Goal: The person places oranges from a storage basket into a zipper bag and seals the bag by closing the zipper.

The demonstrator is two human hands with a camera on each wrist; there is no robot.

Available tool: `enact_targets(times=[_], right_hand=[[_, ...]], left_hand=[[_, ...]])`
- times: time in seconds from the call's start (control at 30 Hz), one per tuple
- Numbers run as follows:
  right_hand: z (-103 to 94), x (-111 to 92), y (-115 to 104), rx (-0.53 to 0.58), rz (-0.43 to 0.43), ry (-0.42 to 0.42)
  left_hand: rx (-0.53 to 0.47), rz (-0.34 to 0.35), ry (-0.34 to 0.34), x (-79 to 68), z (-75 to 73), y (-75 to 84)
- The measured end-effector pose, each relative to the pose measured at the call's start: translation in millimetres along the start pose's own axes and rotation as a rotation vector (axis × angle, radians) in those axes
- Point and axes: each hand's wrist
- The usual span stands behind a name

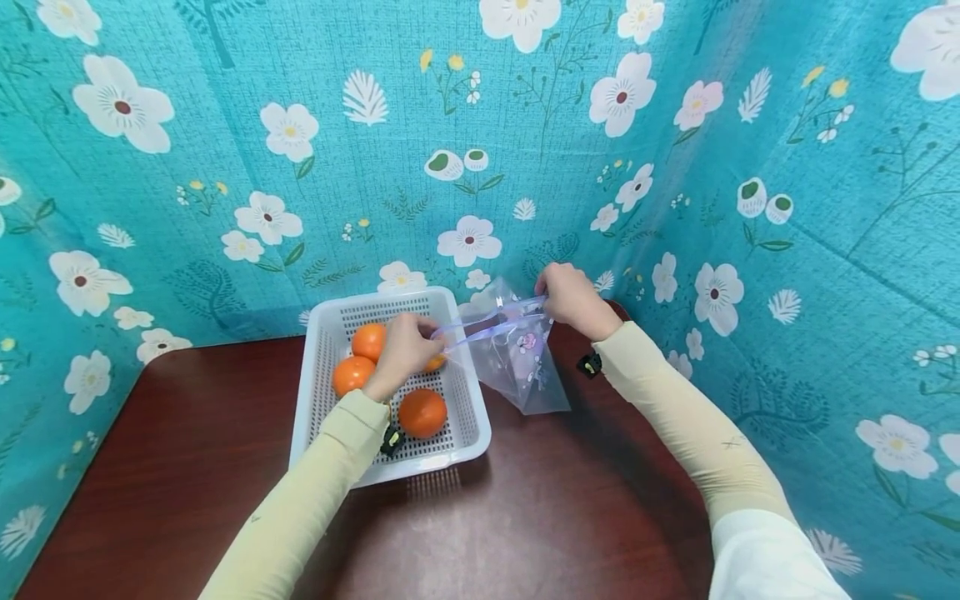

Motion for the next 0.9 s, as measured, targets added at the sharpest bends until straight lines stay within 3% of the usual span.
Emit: enact_targets(times=[0.13,0.27,0.43,0.73,0.9], right_hand=[[4.7,1,-4,-0.051,0.022,0.088],[11.3,5,-8,-0.059,0.029,0.106],[20.8,9,-15,-0.052,0.009,0.055],[42.8,16,-19,0.022,-0.045,-0.154],[37.9,18,-13,0.033,-0.062,-0.157]], left_hand=[[0.013,0.057,-0.018,-1.5,7.2,7.0],[-0.003,0.1,-0.012,-1.2,14.8,12.3],[-0.031,0.167,-0.014,-0.1,20.5,16.8],[-0.071,0.181,0.003,-2.6,18.9,20.6],[-0.073,0.167,0.006,-3.2,10.9,22.1]])
Point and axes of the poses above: each hand's wrist, its own x-axis towards the middle knuckle, its own z-axis out of the palm, y = z × x, and after that the axes turned 11 degrees about -x, right-handed
